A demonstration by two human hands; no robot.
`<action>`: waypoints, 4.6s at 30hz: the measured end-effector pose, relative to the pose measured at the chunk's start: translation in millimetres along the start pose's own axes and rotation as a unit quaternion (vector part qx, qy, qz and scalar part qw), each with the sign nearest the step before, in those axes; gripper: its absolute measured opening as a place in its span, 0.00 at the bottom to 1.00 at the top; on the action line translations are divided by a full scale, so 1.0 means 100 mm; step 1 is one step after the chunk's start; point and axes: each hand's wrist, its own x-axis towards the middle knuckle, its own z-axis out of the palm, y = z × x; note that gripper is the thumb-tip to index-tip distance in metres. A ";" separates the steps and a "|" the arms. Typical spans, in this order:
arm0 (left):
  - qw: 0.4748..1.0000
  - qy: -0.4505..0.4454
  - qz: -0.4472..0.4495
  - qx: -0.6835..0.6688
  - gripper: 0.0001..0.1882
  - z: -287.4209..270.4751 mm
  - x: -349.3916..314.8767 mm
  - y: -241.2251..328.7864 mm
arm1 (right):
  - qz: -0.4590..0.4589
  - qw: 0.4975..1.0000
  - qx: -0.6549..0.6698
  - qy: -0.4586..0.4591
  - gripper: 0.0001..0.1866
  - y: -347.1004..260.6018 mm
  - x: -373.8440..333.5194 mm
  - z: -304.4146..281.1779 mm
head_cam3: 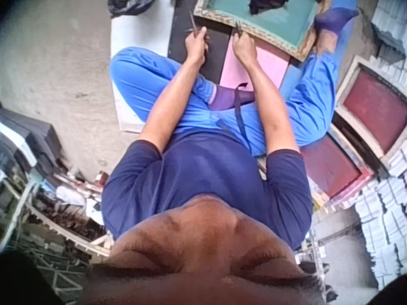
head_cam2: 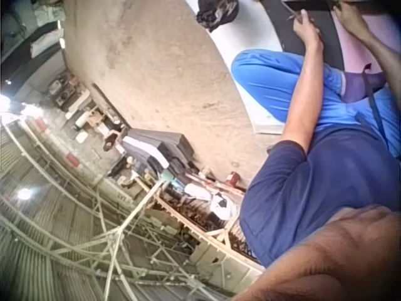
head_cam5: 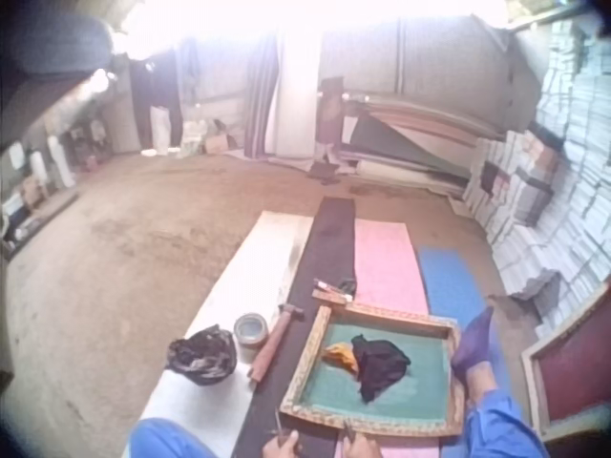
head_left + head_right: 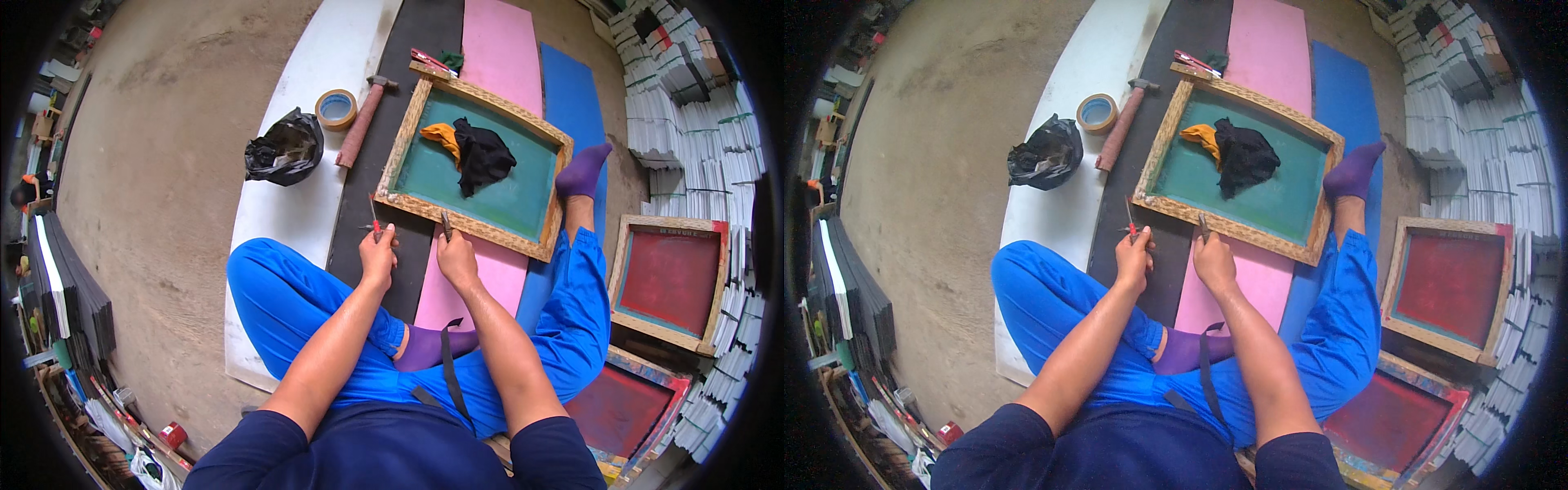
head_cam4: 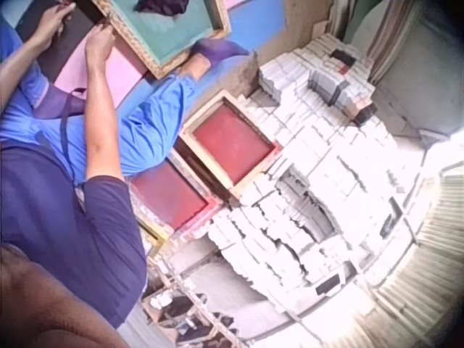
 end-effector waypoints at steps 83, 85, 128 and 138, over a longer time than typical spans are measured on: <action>0.999 0.040 -0.002 -0.011 0.11 -0.17 -0.10 0.10 | 0.119 0.890 0.409 -0.164 0.11 -0.09 -0.06 0.22; 0.999 0.034 -0.004 -0.018 0.12 -0.19 -0.09 0.12 | 0.114 0.869 0.440 -0.195 0.10 -0.01 -0.04 0.17; 0.994 0.089 0.027 0.054 0.19 -0.28 -0.05 0.04 | 0.027 0.985 0.085 -0.147 0.16 -0.26 -0.10 -0.13; 0.997 0.072 0.029 0.026 0.18 -0.23 -0.08 0.09 | -0.030 0.985 -0.026 -0.168 0.20 -0.13 0.23 -0.17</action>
